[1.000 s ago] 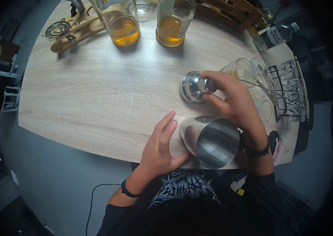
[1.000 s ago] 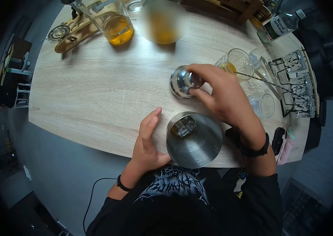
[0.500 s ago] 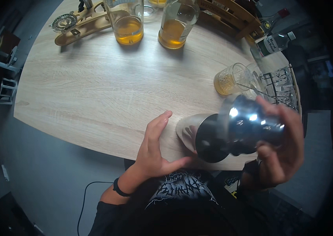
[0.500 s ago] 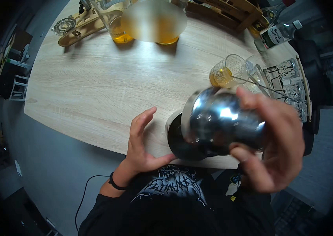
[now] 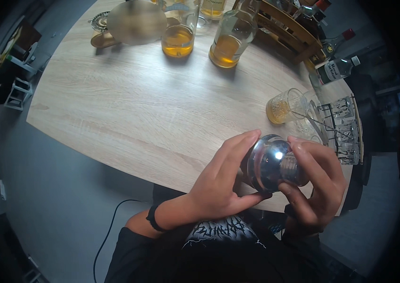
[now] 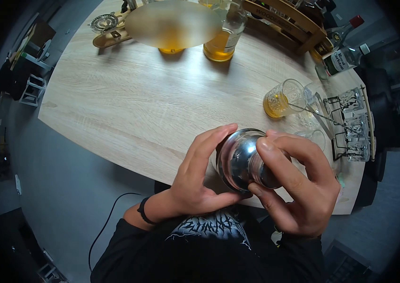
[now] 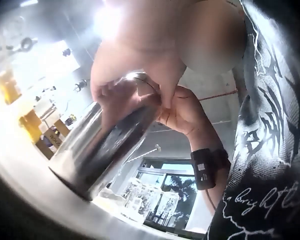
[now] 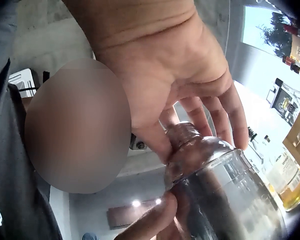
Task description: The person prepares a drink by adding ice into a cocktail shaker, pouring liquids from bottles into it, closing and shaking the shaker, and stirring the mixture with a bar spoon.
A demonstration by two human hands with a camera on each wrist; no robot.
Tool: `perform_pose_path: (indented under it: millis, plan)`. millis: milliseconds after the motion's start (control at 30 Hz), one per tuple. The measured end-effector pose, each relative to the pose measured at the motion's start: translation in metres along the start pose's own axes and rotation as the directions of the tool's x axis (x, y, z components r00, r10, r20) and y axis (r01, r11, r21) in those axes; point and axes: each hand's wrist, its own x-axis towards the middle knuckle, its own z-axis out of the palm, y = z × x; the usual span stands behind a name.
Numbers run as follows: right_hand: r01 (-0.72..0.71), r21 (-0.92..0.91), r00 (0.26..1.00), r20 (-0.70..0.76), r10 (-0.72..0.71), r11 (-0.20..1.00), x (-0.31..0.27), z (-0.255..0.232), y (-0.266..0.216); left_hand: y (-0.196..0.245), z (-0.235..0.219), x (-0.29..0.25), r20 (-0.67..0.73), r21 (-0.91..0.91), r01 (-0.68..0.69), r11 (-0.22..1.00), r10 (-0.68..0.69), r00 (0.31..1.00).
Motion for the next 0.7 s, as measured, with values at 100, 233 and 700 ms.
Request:
perform_pose_path:
  millis: [100,233,700]
  plan:
    - [0.014,-0.004,1.0,-0.02,-0.014,1.0,-0.001,0.004,0.001,0.004,0.001,0.001,-0.008,0.021,0.015,1.0,-0.015,1.0]
    - [-0.01,0.023,0.997,-0.072,0.012,1.0,-0.004,0.01,0.0,0.002,0.002,0.0,-0.01,0.065,0.015,0.998,-0.015,1.0]
    - [-0.035,0.063,0.998,-0.05,0.038,0.997,-0.028,0.018,0.04,-0.037,0.044,0.001,-0.217,-0.011,-0.256,0.967,0.248,0.944]
